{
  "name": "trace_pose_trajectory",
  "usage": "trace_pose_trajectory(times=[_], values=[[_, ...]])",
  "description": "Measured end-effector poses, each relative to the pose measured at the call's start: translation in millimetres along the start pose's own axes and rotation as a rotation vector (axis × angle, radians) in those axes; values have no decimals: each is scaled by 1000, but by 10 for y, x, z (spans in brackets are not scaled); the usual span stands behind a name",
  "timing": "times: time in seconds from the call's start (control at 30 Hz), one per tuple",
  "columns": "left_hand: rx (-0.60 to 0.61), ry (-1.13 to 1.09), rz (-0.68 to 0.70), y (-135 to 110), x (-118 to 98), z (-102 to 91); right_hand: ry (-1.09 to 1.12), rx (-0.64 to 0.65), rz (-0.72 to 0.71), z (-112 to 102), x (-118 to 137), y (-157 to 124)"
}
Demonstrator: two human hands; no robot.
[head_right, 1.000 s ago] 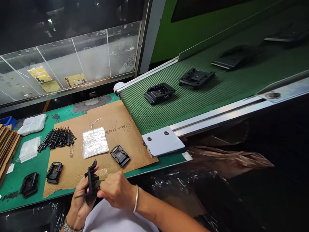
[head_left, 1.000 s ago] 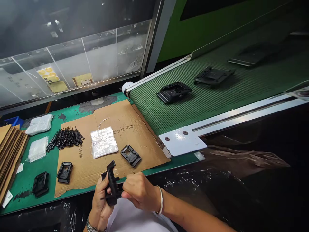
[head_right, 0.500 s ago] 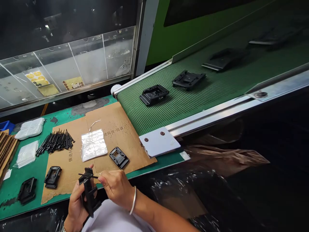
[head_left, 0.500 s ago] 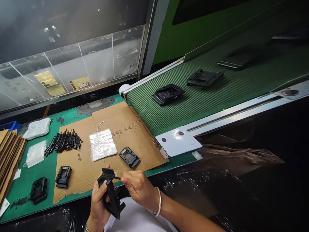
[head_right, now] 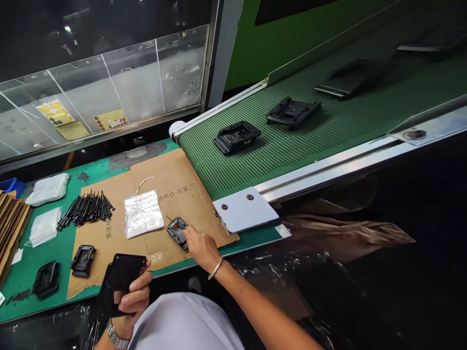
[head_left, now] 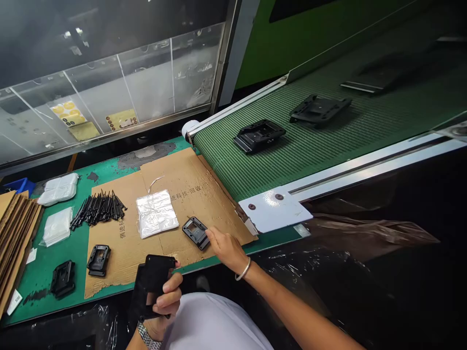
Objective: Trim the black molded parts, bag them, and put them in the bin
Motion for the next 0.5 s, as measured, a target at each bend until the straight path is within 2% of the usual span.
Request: trace_pose_trajectory(times=[0.07,0.13,0.27,0.33,0.4,0.47,0.5], values=[[-50,-113,-10,-10,38,2,-218,-20,149,110,-359,65],[-49,-195,-25,-12,75,37,-317,-51,237,198,-637,100],[-37,-251,-49,3,119,67,-368,-76,334,298,-945,103],[-78,-195,-34,22,103,-4,-353,-96,331,276,-932,98],[-139,-39,-15,56,49,-125,-220,-144,255,225,-766,105],[-201,271,3,115,-66,-262,66,-127,126,227,-478,115],[-241,491,34,155,-169,-327,230,-71,57,263,-305,116]])
Point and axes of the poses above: each hand's wrist, its own y-axis towards the middle knuckle, its own z-axis out of the palm, x = y × z, the point moved 8 cm from there along y, towards the middle knuckle, and after that the axes turned 5 degrees about -x, right-handed, at the moved point
